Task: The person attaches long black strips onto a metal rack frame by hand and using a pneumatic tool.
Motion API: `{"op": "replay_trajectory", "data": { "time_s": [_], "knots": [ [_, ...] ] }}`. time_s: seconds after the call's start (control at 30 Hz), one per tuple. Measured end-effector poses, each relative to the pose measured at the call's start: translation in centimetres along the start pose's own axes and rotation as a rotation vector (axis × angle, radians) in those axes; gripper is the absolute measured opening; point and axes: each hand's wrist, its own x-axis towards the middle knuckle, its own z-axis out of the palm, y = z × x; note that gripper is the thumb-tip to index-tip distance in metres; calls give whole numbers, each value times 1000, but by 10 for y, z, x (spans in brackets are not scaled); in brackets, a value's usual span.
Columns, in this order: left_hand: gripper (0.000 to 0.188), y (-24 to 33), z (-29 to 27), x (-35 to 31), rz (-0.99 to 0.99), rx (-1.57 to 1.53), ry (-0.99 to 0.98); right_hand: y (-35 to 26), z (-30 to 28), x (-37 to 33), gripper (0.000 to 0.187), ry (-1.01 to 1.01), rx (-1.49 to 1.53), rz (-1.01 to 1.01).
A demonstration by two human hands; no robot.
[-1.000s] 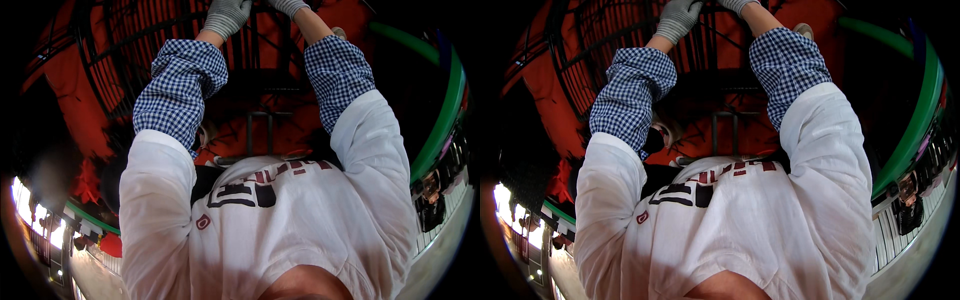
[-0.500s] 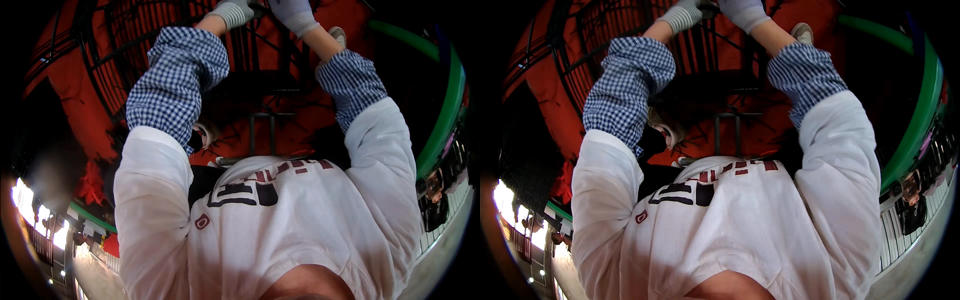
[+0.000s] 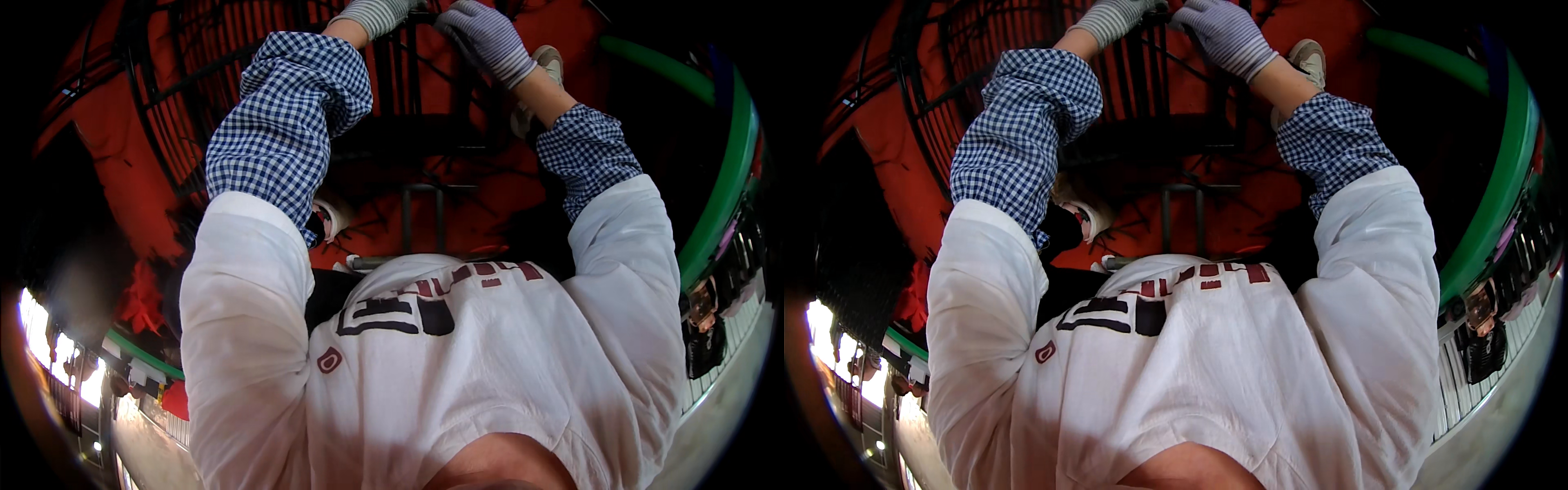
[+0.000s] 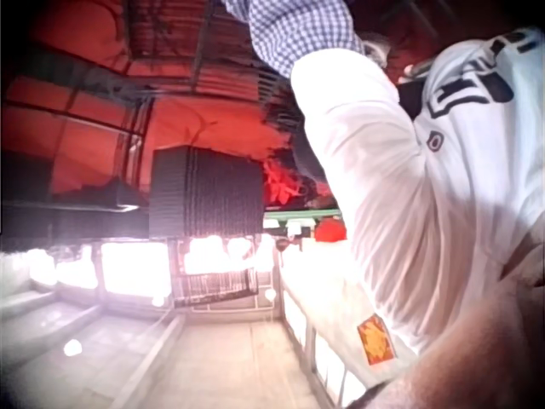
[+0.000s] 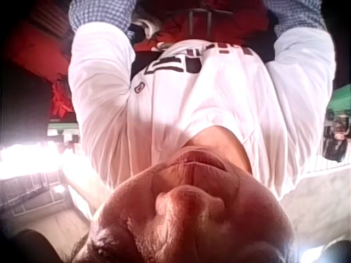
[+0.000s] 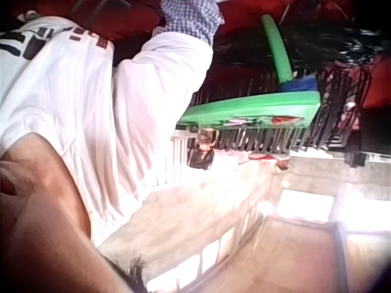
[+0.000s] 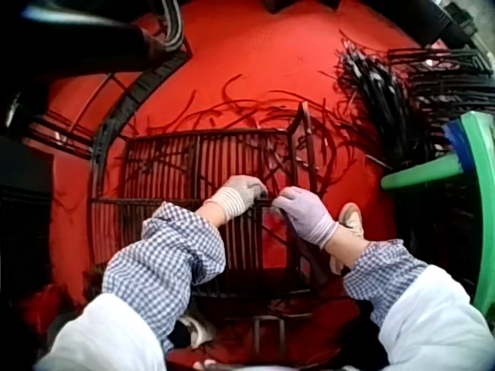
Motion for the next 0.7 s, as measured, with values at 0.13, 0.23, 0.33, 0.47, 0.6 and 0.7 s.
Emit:
{"op": "replay_trajectory", "data": {
  "time_s": [0.13, 0.23, 0.33, 0.47, 0.6, 0.7],
  "knots": [
    [35, 2, 7, 2, -7, 93, 80, 11, 12, 19, 8, 93, 72, 106],
    [36, -7, 12, 0, 94, 24, 154, 28, 32, 35, 16, 172, 121, 249],
    [38, -5, 3, -10, 21, -4, 92, 17, 14, 69, 26, -312, 188, 978],
    [39, 21, -6, -8, 88, 167, -37, 41, 21, 67, 44, -317, 203, 1039],
    [38, 36, -9, 3, -175, 178, -220, 61, 45, 77, 48, -546, 82, 999],
    [33, 20, -6, 6, -288, 59, -218, 39, 26, 86, 47, -488, 181, 1119]
  ]
}}
